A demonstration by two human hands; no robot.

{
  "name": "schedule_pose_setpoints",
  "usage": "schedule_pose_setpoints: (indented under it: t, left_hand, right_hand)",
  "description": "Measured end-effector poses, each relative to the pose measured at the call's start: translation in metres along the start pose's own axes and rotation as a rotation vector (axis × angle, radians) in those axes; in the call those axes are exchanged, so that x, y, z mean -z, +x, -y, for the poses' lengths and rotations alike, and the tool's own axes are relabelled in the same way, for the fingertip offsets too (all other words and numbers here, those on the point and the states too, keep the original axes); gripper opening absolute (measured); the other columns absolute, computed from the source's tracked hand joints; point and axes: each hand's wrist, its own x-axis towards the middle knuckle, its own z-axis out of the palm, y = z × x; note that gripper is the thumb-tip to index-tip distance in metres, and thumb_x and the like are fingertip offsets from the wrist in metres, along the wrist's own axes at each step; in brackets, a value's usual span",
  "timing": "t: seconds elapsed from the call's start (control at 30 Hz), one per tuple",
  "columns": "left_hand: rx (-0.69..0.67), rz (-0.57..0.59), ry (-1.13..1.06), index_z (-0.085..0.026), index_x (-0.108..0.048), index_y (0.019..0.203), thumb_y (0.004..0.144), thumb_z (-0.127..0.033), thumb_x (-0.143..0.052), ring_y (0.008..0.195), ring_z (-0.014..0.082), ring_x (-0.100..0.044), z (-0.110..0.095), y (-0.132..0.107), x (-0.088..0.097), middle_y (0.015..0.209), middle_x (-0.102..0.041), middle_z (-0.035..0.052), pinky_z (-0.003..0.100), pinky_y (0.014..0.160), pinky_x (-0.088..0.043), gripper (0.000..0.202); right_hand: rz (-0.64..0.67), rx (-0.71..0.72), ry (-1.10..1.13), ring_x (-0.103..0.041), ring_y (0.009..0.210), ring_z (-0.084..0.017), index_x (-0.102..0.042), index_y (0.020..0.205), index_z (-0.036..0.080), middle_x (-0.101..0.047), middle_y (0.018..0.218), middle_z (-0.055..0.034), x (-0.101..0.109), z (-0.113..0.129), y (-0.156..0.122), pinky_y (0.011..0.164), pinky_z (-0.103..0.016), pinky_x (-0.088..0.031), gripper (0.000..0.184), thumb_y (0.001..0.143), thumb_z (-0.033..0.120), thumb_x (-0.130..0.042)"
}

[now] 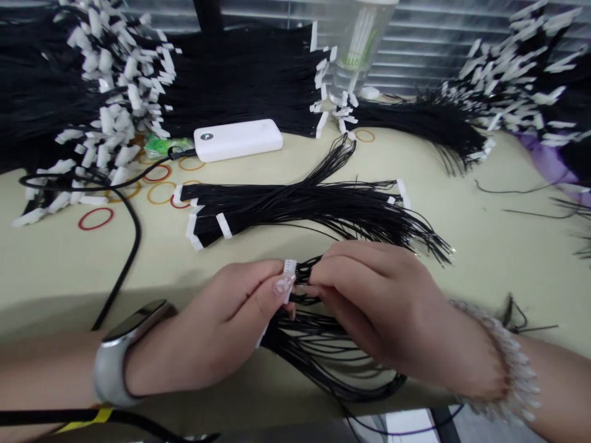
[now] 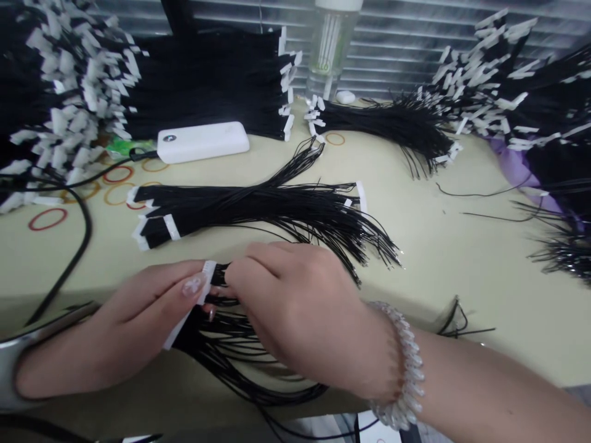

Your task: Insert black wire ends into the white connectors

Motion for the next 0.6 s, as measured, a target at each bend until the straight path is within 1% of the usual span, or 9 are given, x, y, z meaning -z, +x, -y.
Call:
schedule_pose_setpoints:
  t: [0.1, 0.17, 0.23, 0.3, 0.37, 0.43, 0.53, 0.6]
  left_hand:
    - [0.004, -0.031, 0.015, -0.020, -0.047, 0.068, 0.089, -0.024, -0.032, 0.056, 0.0095, -0.046, 0.000, -0.001, 0.000, 0.061, -0.052, -0.0045, 0.019, 0.054, -0.039, 0.026]
    - [0.006, -0.027, 0.020, -0.020, -0.047, 0.067, 0.089, -0.024, -0.032, 0.056, 0.0089, -0.045, 0.000, -0.001, 0.001, 0.060, -0.051, -0.0050, 0.018, 0.054, -0.038, 0.027]
    - [0.009, -0.035, 0.022, -0.020, -0.047, 0.066, 0.089, -0.024, -0.032, 0.055, 0.0086, -0.045, 0.001, 0.000, 0.002, 0.059, -0.050, -0.0053, 0.018, 0.055, -0.038, 0.028]
    - [0.016, -0.047, 0.013, -0.020, -0.047, 0.065, 0.089, -0.024, -0.033, 0.055, 0.0087, -0.044, 0.001, 0.000, 0.002, 0.059, -0.049, -0.0052, 0.018, 0.055, -0.038, 0.028]
    - [0.033, -0.050, 0.001, -0.020, -0.048, 0.065, 0.089, -0.024, -0.033, 0.054, 0.0092, -0.044, 0.002, 0.001, 0.001, 0.058, -0.049, -0.0048, 0.019, 0.054, -0.038, 0.028]
    - [0.049, -0.079, -0.011, -0.020, -0.049, 0.066, 0.089, -0.026, -0.034, 0.055, 0.0101, -0.044, 0.004, 0.001, 0.000, 0.059, -0.049, -0.0042, 0.021, 0.054, -0.038, 0.028]
    - [0.062, -0.145, -0.040, -0.020, -0.049, 0.066, 0.088, -0.029, -0.035, 0.056, 0.0106, -0.043, 0.005, 0.000, -0.002, 0.059, -0.048, -0.0039, 0.021, 0.054, -0.038, 0.027]
    - [0.071, -0.161, -0.069, -0.020, -0.048, 0.066, 0.089, -0.030, -0.035, 0.056, 0.0098, -0.042, 0.006, 0.001, -0.003, 0.059, -0.046, -0.0045, 0.021, 0.053, -0.037, 0.028]
  right_hand:
    - [0.033, -0.063, 0.033, -0.043, 0.061, -0.008, -0.053, 0.076, 0.015, -0.051, 0.069, 0.0005, 0.005, -0.005, 0.003, 0.054, -0.021, -0.031, 0.008, 0.081, 0.015, -0.048]
    - [0.059, -0.116, 0.023, -0.043, 0.060, -0.006, -0.052, 0.074, 0.017, -0.050, 0.068, 0.0025, 0.010, -0.011, 0.004, 0.053, -0.019, -0.031, 0.004, 0.077, 0.014, -0.053]
    - [0.072, -0.162, -0.015, -0.043, 0.059, -0.006, -0.051, 0.072, 0.017, -0.050, 0.067, 0.0035, 0.013, -0.017, 0.006, 0.052, -0.018, -0.031, 0.008, 0.072, 0.013, -0.058]
    - [0.077, -0.188, -0.077, -0.043, 0.058, -0.007, -0.049, 0.070, 0.018, -0.050, 0.066, 0.0037, 0.015, -0.022, 0.006, 0.050, -0.019, -0.030, 0.014, 0.070, 0.017, -0.062]
    - [0.086, -0.192, -0.134, -0.042, 0.057, -0.008, -0.046, 0.071, 0.018, -0.049, 0.066, 0.0035, 0.016, -0.026, 0.006, 0.049, -0.020, -0.030, 0.020, 0.069, 0.025, -0.065]
    - [0.083, -0.181, -0.163, -0.041, 0.056, -0.008, -0.044, 0.073, 0.019, -0.048, 0.066, 0.0033, 0.018, -0.026, 0.005, 0.048, -0.021, -0.029, 0.027, 0.068, 0.032, -0.067]
    - [0.032, -0.148, -0.153, -0.041, 0.057, -0.010, -0.042, 0.075, 0.020, -0.048, 0.069, 0.0028, 0.024, -0.023, 0.003, 0.049, -0.022, -0.031, 0.033, 0.063, 0.033, -0.070]
    - [0.004, -0.133, -0.145, -0.041, 0.059, -0.010, -0.041, 0.076, 0.021, -0.048, 0.071, 0.0019, 0.029, -0.020, 0.002, 0.049, -0.023, -0.032, 0.035, 0.063, 0.033, -0.071]
